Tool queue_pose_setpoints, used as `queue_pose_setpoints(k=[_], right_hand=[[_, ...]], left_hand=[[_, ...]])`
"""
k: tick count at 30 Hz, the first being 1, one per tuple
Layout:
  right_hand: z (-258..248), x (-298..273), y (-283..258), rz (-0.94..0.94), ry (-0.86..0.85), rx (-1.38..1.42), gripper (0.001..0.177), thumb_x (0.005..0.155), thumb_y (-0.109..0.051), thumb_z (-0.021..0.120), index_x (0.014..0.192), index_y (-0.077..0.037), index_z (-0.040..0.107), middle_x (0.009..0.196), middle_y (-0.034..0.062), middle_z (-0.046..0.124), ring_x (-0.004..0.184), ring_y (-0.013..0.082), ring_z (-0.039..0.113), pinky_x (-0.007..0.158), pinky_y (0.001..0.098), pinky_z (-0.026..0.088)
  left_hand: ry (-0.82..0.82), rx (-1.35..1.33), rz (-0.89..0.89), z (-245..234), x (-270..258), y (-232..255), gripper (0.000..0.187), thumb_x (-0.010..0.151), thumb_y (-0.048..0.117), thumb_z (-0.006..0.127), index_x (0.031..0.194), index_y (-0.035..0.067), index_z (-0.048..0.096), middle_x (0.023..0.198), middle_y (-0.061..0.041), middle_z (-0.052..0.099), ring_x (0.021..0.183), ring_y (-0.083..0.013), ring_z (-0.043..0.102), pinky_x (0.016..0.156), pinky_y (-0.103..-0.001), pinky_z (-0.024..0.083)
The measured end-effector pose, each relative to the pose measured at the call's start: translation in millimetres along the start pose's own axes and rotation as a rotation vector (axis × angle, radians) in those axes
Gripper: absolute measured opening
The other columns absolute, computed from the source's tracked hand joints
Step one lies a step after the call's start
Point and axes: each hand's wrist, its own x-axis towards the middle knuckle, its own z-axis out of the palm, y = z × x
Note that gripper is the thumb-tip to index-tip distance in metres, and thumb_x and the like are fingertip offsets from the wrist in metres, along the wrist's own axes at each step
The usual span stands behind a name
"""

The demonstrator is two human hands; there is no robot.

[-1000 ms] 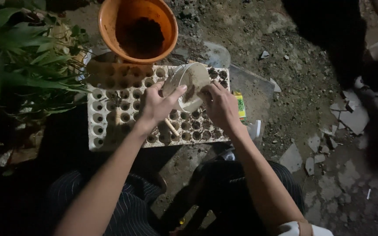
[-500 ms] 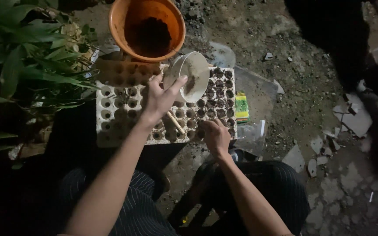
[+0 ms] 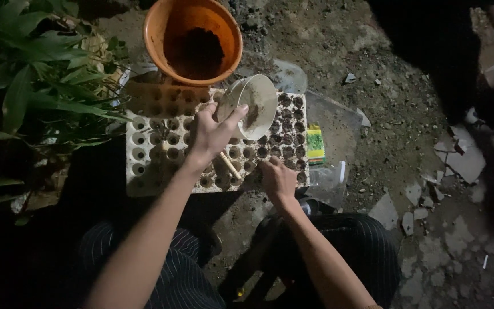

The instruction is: The person scoops soil from an orange bucket into the cells of a white seedling tray using a small trowel. They then use a wooden stick to make holes in the soil and place seeds into the cells. Finally, they cover the seeds with more soil and pat the surface down.

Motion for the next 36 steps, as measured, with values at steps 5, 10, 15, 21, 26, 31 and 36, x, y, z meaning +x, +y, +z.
queue_pose_setpoints(k=[5, 10, 15, 21, 26, 31, 36], right_hand=[[11, 4, 7, -0.002, 0.013, 0.027, 0.012, 0.085, -0.035, 0.068, 0.076, -0.028, 0.071, 0.074, -0.0013, 0.055, 0.059, 0.0316, 0.065, 0.053, 0.0452, 0.053], [-117, 40, -16, 0.083, 0.13, 0.122, 0.013, 0.084, -0.024, 0.061, 0.077, -0.02, 0.071, 0.074, 0.0141, 0.056, 0.064, 0.045, 0.061, 0.061, 0.0568, 0.054], [-131, 70, -27, 0.037, 0.089, 0.14, 0.02, 0.085, -0.046, 0.066, 0.071, -0.032, 0.073, 0.068, 0.0002, 0.058, 0.065, 0.0375, 0.064, 0.059, 0.0515, 0.053], [-61, 79, 5, 0.051, -0.041, 0.018, 0.014, 0.076, -0.027, 0.063, 0.074, -0.02, 0.074, 0.07, 0.0023, 0.065, 0.063, 0.0348, 0.069, 0.06, 0.0487, 0.056], [-105, 75, -13, 0.035, 0.019, 0.111, 0.01, 0.084, -0.027, 0.064, 0.082, -0.023, 0.073, 0.079, 0.0032, 0.064, 0.071, 0.0375, 0.069, 0.064, 0.0529, 0.057], [-150, 68, -30, 0.051, -0.019, 0.257, 0.013, 0.093, -0.033, 0.062, 0.094, -0.023, 0.071, 0.087, 0.007, 0.064, 0.084, 0.0415, 0.067, 0.069, 0.0561, 0.056], [-121, 68, -12, 0.051, 0.051, 0.405, 0.013, 0.097, -0.032, 0.066, 0.095, -0.024, 0.076, 0.086, 0.0041, 0.069, 0.082, 0.034, 0.07, 0.073, 0.0469, 0.056]], left_hand=[[-0.034, -0.037, -0.068, -4, 12, -26, 0.064, 0.07, 0.051, 0.089, 0.095, -0.002, 0.064, 0.093, -0.021, 0.071, 0.083, -0.0238, 0.073, 0.061, -0.036, 0.061], [-0.111, 0.06, -0.063, 1, -11, -5, 0.052, 0.068, 0.041, 0.09, 0.1, 0.004, 0.074, 0.093, -0.012, 0.075, 0.086, -0.0188, 0.07, 0.071, -0.034, 0.058], [-0.226, 0.06, 0.09, 16, -22, -12, 0.052, 0.06, 0.029, 0.096, 0.099, 0.001, 0.075, 0.091, -0.016, 0.075, 0.087, -0.0177, 0.064, 0.072, -0.034, 0.055], [-0.226, 0.082, 0.214, 30, -22, -39, 0.06, 0.056, 0.03, 0.099, 0.105, 0.003, 0.077, 0.096, -0.018, 0.075, 0.089, -0.0194, 0.068, 0.073, -0.035, 0.054], [-0.208, 0.051, 0.132, 27, -28, -21, 0.049, 0.06, 0.032, 0.097, 0.097, 0.007, 0.078, 0.089, -0.009, 0.075, 0.083, -0.0123, 0.062, 0.07, -0.029, 0.054], [-0.218, 0.01, 0.06, 21, -17, -20, 0.042, 0.065, 0.031, 0.095, 0.094, 0.007, 0.079, 0.087, -0.006, 0.076, 0.078, -0.0119, 0.065, 0.07, -0.027, 0.056], [-0.185, -0.02, 0.027, 13, -19, -20, 0.039, 0.067, 0.032, 0.095, 0.088, 0.004, 0.079, 0.083, -0.011, 0.077, 0.075, -0.0139, 0.066, 0.07, -0.028, 0.057]])
